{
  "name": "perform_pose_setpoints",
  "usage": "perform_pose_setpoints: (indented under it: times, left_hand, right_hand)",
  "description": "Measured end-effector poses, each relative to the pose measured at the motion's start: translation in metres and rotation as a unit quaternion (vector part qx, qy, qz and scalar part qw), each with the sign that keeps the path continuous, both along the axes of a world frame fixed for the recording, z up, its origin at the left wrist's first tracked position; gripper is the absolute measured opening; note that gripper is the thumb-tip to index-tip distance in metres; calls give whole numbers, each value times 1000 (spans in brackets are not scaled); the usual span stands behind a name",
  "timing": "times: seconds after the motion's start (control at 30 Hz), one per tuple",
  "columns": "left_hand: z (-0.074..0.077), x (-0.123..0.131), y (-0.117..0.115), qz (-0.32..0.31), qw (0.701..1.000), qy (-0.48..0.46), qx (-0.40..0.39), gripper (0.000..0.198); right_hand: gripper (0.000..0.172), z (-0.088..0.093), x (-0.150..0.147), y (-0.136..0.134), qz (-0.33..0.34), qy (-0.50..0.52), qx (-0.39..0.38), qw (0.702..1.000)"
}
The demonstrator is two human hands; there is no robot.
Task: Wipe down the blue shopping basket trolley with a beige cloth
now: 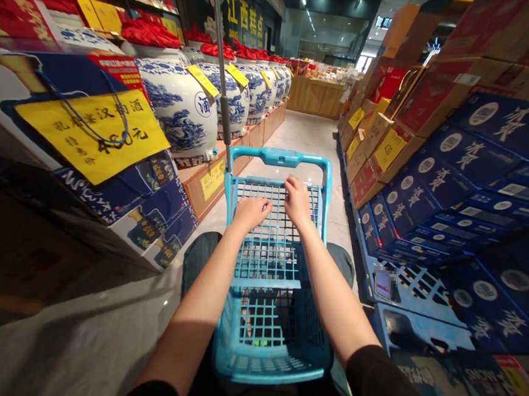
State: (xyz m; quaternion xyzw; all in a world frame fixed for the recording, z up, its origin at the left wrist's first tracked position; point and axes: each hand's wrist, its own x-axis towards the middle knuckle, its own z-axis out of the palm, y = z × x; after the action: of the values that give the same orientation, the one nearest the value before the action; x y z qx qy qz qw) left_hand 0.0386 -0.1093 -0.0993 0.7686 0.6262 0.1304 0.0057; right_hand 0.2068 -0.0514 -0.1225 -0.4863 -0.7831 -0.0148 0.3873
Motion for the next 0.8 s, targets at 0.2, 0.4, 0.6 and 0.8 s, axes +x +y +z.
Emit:
perform_pose_setpoints:
  times: [0.2,0.4,0.6,0.8]
  left_hand:
    - [-1,-1,0,2,1000,-4,3,40]
    - [3,1,-2,1,1000,-5,-6,40]
    - [1,0,0,1,1000,8,0,40]
    - [3,0,-3,1,1000,-4,-4,39]
  right_hand:
    - [48,2,-4,0,-16,-19,-5,1000]
    - [41,1,18,4,-76,33,4,997]
    - [52,2,-4,-1,-3,-51,-9,999]
    - [39,5,25,9,-83,39,-13,996]
